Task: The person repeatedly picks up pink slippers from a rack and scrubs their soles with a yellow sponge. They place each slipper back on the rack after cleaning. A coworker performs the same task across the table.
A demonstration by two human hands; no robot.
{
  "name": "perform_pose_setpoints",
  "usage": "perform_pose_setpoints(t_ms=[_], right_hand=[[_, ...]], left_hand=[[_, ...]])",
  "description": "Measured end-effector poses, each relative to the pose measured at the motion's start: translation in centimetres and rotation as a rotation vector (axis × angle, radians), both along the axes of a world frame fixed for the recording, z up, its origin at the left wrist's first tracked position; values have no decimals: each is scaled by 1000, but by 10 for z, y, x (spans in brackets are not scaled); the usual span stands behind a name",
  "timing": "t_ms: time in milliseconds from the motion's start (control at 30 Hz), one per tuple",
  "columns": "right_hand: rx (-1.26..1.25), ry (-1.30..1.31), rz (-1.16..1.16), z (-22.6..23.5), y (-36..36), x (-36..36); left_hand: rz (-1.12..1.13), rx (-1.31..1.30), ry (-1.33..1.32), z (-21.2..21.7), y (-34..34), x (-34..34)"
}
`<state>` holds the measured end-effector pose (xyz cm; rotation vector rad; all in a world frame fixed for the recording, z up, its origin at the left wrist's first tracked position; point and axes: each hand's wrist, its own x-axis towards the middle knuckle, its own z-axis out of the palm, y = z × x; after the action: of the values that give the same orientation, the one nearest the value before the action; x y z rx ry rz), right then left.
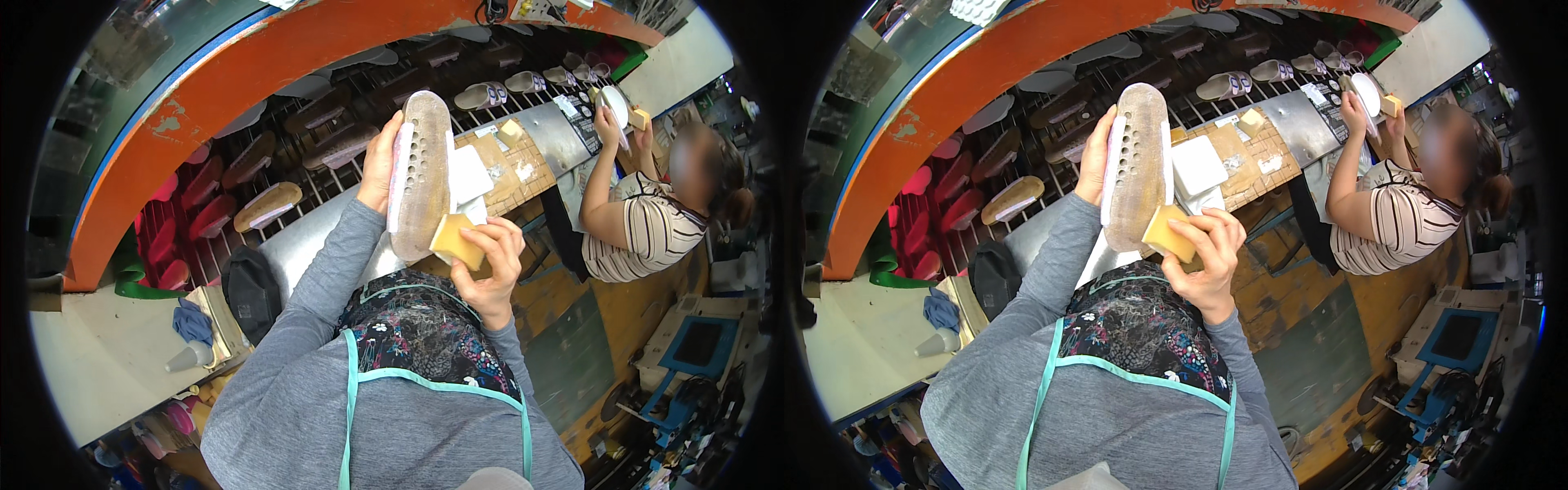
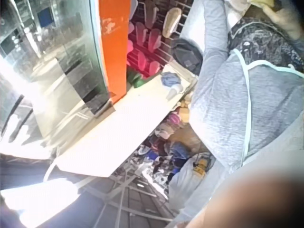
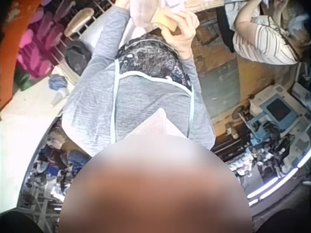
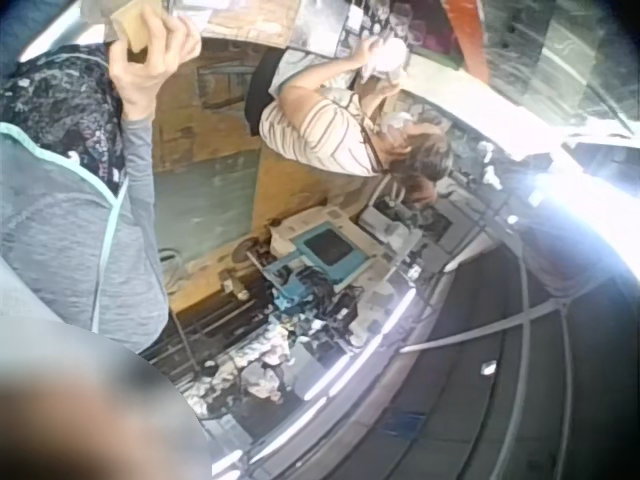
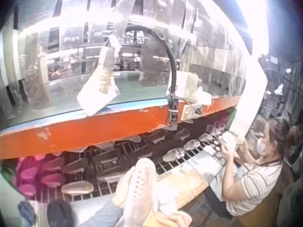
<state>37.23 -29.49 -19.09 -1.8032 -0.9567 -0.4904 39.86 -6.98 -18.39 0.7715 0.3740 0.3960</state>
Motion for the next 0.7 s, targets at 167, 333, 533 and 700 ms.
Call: perform_pose_setpoints(t_ms=[167, 333, 533, 700], right_hand=[[-34, -52, 113, 10, 5, -9], [-70, -100, 200, 14, 9, -15], [14, -23, 199, 6, 8, -8], [-3, -128, 12, 8, 13, 16]], left_hand=[[137, 114, -49, 12, -13, 4], [208, 251, -127, 16, -20, 5], [128, 254, -121, 14, -12, 2], [-145, 160, -42, 9, -26, -2]])
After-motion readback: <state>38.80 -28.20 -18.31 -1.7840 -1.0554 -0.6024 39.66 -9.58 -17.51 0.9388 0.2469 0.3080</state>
